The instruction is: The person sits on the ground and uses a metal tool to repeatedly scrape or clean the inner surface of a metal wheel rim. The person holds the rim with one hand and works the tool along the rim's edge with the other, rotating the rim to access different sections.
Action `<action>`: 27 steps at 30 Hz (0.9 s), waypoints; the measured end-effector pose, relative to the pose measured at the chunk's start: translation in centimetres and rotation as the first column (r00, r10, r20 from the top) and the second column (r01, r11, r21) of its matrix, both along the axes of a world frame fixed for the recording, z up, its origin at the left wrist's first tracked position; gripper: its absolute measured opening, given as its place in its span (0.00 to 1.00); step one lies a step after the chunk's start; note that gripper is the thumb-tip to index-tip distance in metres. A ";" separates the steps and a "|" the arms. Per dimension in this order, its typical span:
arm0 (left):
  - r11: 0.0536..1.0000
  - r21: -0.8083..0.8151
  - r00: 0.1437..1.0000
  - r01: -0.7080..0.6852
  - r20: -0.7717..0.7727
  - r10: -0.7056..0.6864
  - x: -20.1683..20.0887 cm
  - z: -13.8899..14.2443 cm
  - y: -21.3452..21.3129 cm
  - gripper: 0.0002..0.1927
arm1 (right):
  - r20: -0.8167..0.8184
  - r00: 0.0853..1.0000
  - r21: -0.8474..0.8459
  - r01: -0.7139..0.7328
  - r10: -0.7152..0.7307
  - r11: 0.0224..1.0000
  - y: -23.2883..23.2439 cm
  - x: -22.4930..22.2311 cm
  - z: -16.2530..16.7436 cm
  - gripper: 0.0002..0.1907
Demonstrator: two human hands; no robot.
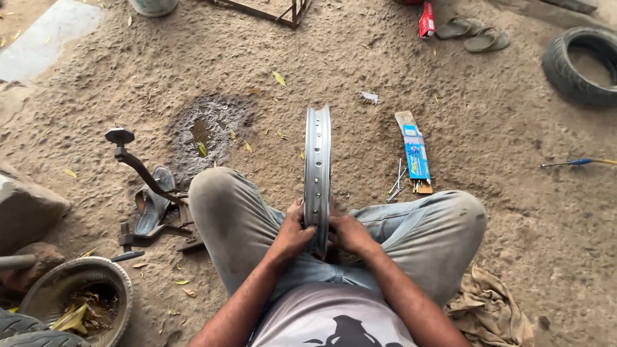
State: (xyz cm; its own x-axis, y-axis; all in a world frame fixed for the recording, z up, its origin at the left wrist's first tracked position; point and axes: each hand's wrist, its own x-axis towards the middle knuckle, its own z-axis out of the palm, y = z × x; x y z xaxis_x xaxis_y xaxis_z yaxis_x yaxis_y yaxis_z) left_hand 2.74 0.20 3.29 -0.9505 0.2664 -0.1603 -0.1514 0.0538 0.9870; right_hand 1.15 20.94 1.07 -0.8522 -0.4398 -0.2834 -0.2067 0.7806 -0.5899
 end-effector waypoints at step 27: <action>0.963 -0.267 0.999 -0.025 -0.036 0.016 -0.8 -3.9 0.4 0.16 | -0.111 0.953 0.115 0.293 -0.281 0.949 4.9 -0.1 0.1 0.15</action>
